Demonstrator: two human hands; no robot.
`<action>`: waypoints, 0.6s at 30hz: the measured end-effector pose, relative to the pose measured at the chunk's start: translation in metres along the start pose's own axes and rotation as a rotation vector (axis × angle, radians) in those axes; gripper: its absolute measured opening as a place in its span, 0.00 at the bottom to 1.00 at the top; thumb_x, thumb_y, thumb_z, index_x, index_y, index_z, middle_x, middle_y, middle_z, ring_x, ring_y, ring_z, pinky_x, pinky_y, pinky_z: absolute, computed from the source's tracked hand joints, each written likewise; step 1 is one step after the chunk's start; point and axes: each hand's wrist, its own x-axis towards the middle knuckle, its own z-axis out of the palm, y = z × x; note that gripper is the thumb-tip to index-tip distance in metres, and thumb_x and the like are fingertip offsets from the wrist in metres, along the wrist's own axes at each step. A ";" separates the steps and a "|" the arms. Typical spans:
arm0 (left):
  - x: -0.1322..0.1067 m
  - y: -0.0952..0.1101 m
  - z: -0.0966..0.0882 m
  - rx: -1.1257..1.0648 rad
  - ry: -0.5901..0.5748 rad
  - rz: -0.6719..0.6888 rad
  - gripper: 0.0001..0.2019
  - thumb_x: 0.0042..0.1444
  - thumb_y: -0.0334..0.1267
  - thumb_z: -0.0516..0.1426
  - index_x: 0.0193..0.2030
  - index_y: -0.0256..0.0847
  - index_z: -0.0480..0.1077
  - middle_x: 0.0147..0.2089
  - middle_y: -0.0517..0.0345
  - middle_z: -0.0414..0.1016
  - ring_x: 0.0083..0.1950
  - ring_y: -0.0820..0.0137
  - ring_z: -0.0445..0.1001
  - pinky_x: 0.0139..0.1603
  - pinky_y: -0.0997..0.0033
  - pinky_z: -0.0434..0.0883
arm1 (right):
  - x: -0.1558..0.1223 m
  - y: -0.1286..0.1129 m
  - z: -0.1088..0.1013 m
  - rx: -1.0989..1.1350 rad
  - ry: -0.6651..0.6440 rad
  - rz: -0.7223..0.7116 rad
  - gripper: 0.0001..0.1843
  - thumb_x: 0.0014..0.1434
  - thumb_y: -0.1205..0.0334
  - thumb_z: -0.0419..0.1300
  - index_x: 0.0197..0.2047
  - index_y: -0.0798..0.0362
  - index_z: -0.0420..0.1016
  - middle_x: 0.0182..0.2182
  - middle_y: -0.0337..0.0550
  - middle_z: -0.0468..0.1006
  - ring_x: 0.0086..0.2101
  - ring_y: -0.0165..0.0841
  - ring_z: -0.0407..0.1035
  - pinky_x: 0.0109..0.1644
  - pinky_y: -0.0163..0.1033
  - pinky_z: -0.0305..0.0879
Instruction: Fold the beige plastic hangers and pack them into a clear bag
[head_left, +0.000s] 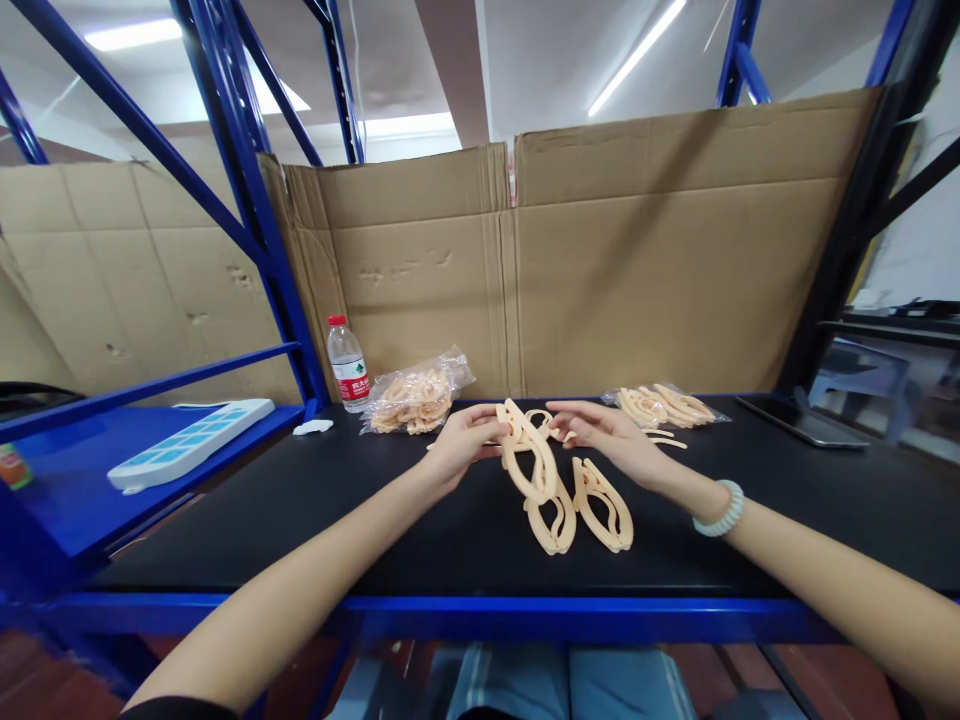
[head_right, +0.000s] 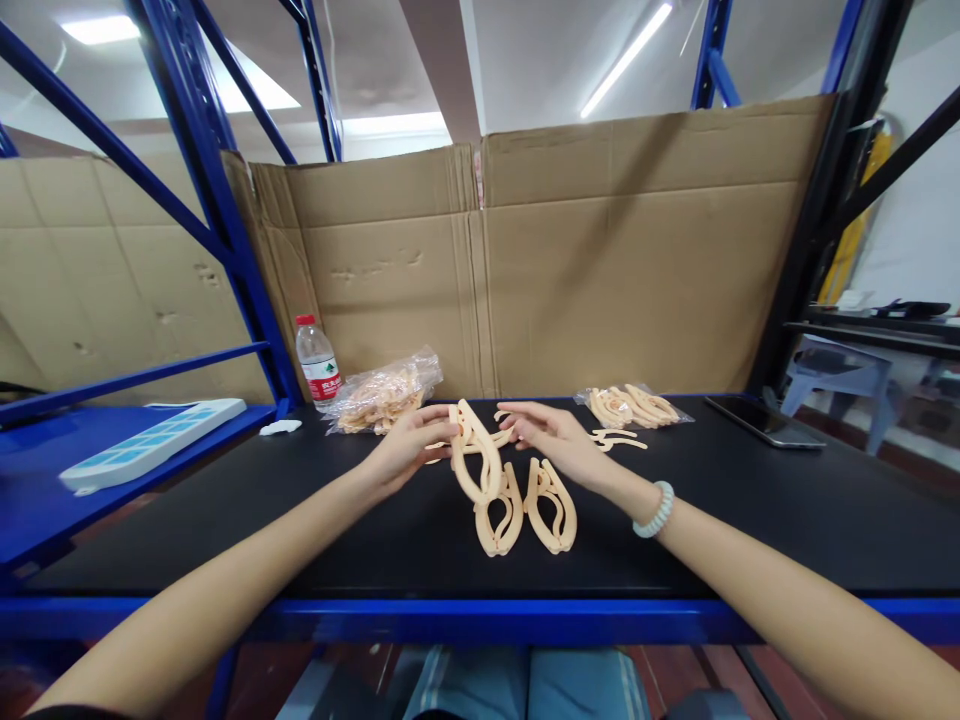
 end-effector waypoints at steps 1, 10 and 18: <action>0.003 0.002 -0.006 0.052 0.006 -0.049 0.13 0.42 0.32 0.63 0.38 0.36 0.74 0.34 0.53 0.78 0.32 0.71 0.75 0.32 0.74 0.71 | 0.001 0.002 -0.007 -0.015 0.049 0.008 0.22 0.60 0.49 0.56 0.53 0.51 0.71 0.41 0.47 0.77 0.40 0.33 0.71 0.48 0.43 0.69; 0.020 -0.012 -0.037 0.425 -0.105 -0.219 0.13 0.35 0.27 0.61 0.33 0.37 0.75 0.21 0.59 0.75 0.21 0.72 0.72 0.21 0.77 0.70 | 0.008 0.025 -0.074 -0.136 0.357 0.129 0.25 0.52 0.42 0.61 0.40 0.57 0.76 0.31 0.48 0.77 0.31 0.34 0.71 0.39 0.42 0.70; 0.022 -0.033 -0.037 0.419 -0.135 -0.054 0.12 0.34 0.33 0.66 0.31 0.36 0.75 0.31 0.55 0.76 0.23 0.71 0.75 0.21 0.73 0.74 | 0.009 0.030 -0.091 -0.423 0.236 0.164 0.19 0.54 0.49 0.57 0.38 0.56 0.77 0.31 0.48 0.79 0.31 0.34 0.71 0.36 0.40 0.68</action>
